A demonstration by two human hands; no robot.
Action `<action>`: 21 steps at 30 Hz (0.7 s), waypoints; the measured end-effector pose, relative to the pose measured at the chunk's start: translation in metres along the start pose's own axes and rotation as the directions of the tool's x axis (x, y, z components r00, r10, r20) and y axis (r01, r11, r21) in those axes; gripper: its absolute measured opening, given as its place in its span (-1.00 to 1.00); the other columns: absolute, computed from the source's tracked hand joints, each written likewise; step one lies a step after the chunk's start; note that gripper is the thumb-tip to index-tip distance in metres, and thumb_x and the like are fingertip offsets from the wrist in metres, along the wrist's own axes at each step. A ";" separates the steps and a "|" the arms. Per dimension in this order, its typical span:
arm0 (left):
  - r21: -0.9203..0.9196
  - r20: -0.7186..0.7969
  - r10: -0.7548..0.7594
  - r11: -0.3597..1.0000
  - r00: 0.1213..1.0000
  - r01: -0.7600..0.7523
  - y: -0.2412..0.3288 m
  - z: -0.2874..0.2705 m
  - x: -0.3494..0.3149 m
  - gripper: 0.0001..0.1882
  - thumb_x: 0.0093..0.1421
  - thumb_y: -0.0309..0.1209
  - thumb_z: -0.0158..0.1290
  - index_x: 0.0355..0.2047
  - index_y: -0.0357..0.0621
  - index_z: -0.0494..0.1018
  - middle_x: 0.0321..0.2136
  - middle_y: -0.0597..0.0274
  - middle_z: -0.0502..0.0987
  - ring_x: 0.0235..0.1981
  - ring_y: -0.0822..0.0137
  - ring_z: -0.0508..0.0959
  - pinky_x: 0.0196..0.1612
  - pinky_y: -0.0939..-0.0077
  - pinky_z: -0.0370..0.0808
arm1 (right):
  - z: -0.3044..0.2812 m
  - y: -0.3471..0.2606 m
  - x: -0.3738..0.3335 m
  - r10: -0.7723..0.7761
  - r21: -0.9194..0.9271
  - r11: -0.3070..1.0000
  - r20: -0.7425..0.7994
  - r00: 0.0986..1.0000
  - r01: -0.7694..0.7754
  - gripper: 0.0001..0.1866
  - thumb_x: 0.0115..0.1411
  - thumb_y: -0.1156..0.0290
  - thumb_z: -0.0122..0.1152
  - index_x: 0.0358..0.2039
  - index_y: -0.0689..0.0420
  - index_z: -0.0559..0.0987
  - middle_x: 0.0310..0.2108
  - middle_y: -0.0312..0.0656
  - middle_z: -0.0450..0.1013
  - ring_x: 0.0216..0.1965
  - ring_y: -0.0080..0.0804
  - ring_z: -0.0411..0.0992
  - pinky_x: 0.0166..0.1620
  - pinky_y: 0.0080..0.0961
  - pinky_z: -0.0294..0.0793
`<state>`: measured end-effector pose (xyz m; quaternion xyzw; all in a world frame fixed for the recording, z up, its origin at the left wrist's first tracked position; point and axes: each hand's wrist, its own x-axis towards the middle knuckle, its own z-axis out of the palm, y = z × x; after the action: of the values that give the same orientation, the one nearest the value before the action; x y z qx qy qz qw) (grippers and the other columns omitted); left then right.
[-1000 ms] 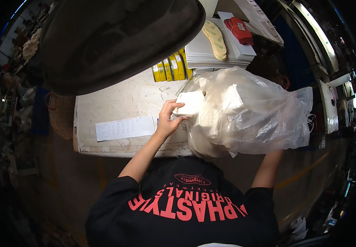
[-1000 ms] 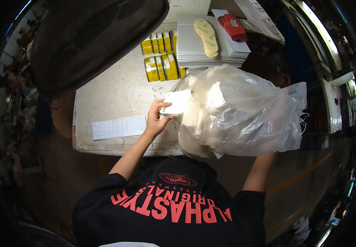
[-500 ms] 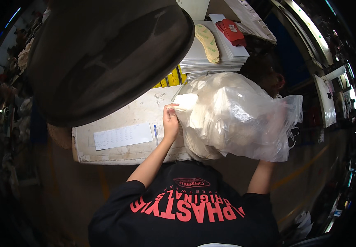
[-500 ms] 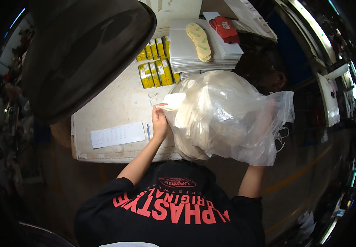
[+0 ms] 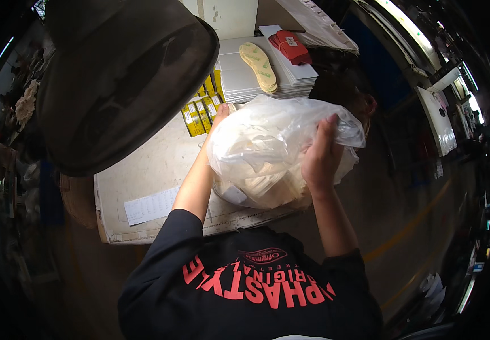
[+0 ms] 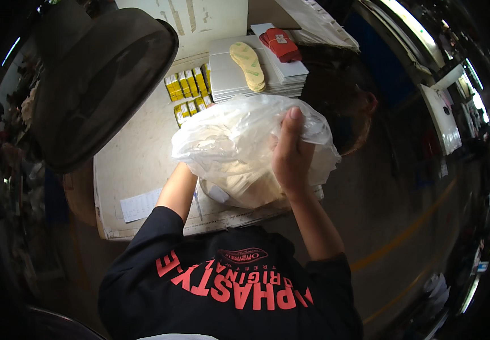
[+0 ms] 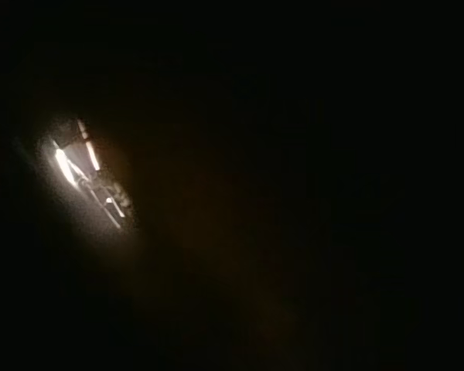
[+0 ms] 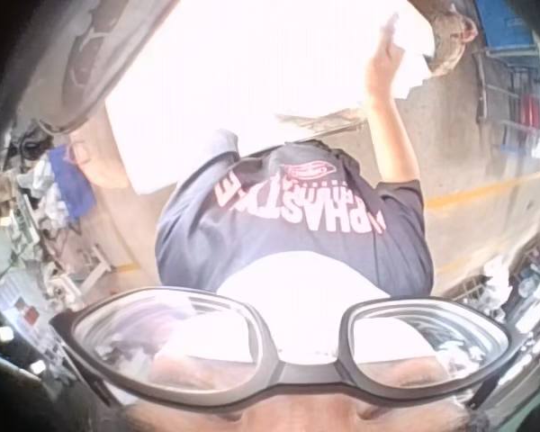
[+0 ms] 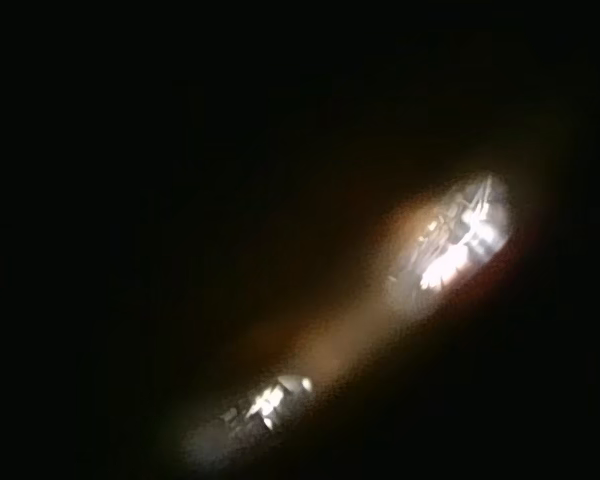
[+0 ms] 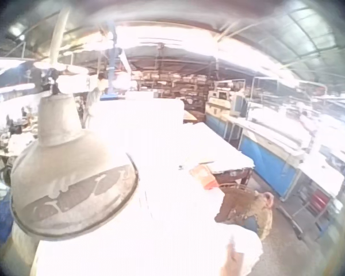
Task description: The person writes on a paper on the table, then picks up stacks of white fabric pieces, aligns them, and ties them with rubber bands. The person places the tied bundles into a plastic bag.
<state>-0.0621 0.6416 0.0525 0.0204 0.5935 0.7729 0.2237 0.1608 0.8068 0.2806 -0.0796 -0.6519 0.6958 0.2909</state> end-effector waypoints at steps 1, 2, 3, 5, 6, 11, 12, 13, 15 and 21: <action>-0.012 0.045 -0.044 0.999 0.998 0.044 0.003 -0.003 -0.005 -0.56 0.60 -0.06 -0.22 0.18 -0.11 0.42 0.05 0.14 0.54 -0.07 0.32 0.57 0.06 0.37 0.53 | 0.012 -0.004 0.005 0.019 0.039 0.999 0.026 0.999 -0.020 -0.62 0.57 0.04 0.03 -0.28 0.06 0.51 -0.36 -0.50 0.34 -0.40 -0.77 0.24 -0.38 -0.69 0.24; -0.032 0.073 -0.070 0.997 0.995 0.072 0.006 -0.006 -0.010 -0.57 0.60 -0.07 -0.20 0.19 -0.10 0.41 0.07 0.14 0.54 -0.06 0.31 0.58 0.06 0.36 0.54 | 0.022 -0.004 0.013 -0.033 0.074 0.997 0.070 0.997 0.027 -0.62 0.56 0.02 0.05 -0.32 0.02 0.48 -0.39 -0.54 0.28 -0.43 -0.81 0.17 -0.42 -0.72 0.17; -0.055 0.064 -0.078 0.995 0.995 0.081 0.008 -0.015 -0.019 -0.57 0.60 -0.08 -0.19 0.21 -0.10 0.41 0.09 0.13 0.54 -0.06 0.30 0.59 0.06 0.36 0.54 | 0.025 -0.003 0.017 0.001 0.101 0.995 0.092 0.996 -0.011 -0.63 0.56 0.02 0.05 -0.30 0.02 0.49 -0.38 -0.54 0.29 -0.43 -0.81 0.17 -0.42 -0.72 0.17; -0.104 0.010 -0.062 0.993 0.998 0.063 0.007 -0.030 -0.033 -0.57 0.59 -0.10 -0.17 0.25 -0.09 0.40 0.14 0.11 0.53 -0.04 0.28 0.60 0.06 0.35 0.55 | 0.028 -0.002 0.024 0.059 0.151 0.986 0.126 0.990 -0.078 -0.64 0.56 0.03 0.06 -0.27 0.03 0.51 -0.38 -0.55 0.29 -0.42 -0.80 0.18 -0.41 -0.70 0.18; -0.119 -0.047 -0.052 0.992 0.998 0.046 0.003 -0.041 -0.043 -0.57 0.58 -0.11 -0.16 0.27 -0.08 0.39 0.16 0.11 0.53 -0.04 0.27 0.61 0.06 0.34 0.55 | 0.029 -0.003 0.025 0.074 0.127 0.988 0.127 0.989 -0.090 -0.63 0.57 0.03 0.05 -0.29 0.03 0.50 -0.41 -0.54 0.28 -0.44 -0.80 0.17 -0.43 -0.69 0.18; -0.038 -0.367 -0.049 0.999 0.929 0.038 -0.034 -0.082 -0.119 -0.54 0.58 -0.13 -0.17 0.35 -0.05 0.34 0.27 0.07 0.50 0.15 0.15 0.57 0.18 0.20 0.51 | 0.026 -0.004 0.032 0.165 0.105 0.978 0.137 0.977 -0.180 -0.64 0.56 0.05 0.07 -0.31 0.02 0.51 -0.46 -0.55 0.28 -0.51 -0.80 0.18 -0.48 -0.68 0.18; -0.030 -0.412 -0.031 0.999 0.911 0.020 -0.029 -0.067 -0.146 -0.52 0.59 -0.12 -0.20 0.37 -0.05 0.31 0.28 0.05 0.48 0.19 0.13 0.54 0.20 0.17 0.49 | 0.024 -0.003 0.033 0.179 0.121 0.974 0.115 0.977 -0.193 -0.65 0.55 0.05 0.08 -0.30 0.02 0.51 -0.46 -0.55 0.28 -0.51 -0.80 0.17 -0.48 -0.68 0.18; -0.019 -0.459 -0.009 1.000 0.888 0.000 -0.021 -0.044 -0.177 -0.51 0.60 -0.12 -0.23 0.38 -0.06 0.28 0.29 0.04 0.47 0.22 0.11 0.50 0.23 0.14 0.46 | 0.025 -0.002 0.033 0.186 0.145 0.970 0.074 0.980 -0.195 -0.65 0.54 0.05 0.10 -0.30 0.02 0.52 -0.46 -0.55 0.29 -0.52 -0.81 0.17 -0.49 -0.68 0.17; 0.220 -0.460 0.277 0.956 0.844 -0.194 -0.056 -0.029 -0.231 -0.50 0.58 -0.24 -0.12 0.42 -0.14 0.18 0.35 -0.04 0.34 0.26 0.07 0.47 0.27 0.12 0.43 | 0.030 0.000 0.038 0.178 0.166 0.968 0.071 0.981 -0.188 -0.66 0.54 0.05 0.11 -0.30 0.01 0.53 -0.46 -0.56 0.30 -0.54 -0.81 0.16 -0.49 -0.70 0.16; 0.763 -0.170 0.484 0.616 0.859 -0.196 -0.091 0.051 -0.266 0.52 -0.12 -0.08 0.60 0.59 -0.08 -0.29 0.54 -0.41 -0.39 0.57 -0.36 -0.20 0.53 -0.15 0.01 | 0.076 0.022 0.080 0.044 -0.051 0.998 0.258 0.965 -0.032 -0.54 0.52 0.08 0.11 -0.46 0.13 0.55 -0.58 -0.47 0.36 -0.56 -0.71 0.24 -0.44 -0.57 0.26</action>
<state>0.2214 0.6073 0.0456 0.0793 0.8631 0.4939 -0.0688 0.0517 0.7830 0.2918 -0.0071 -0.6988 0.6902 0.1880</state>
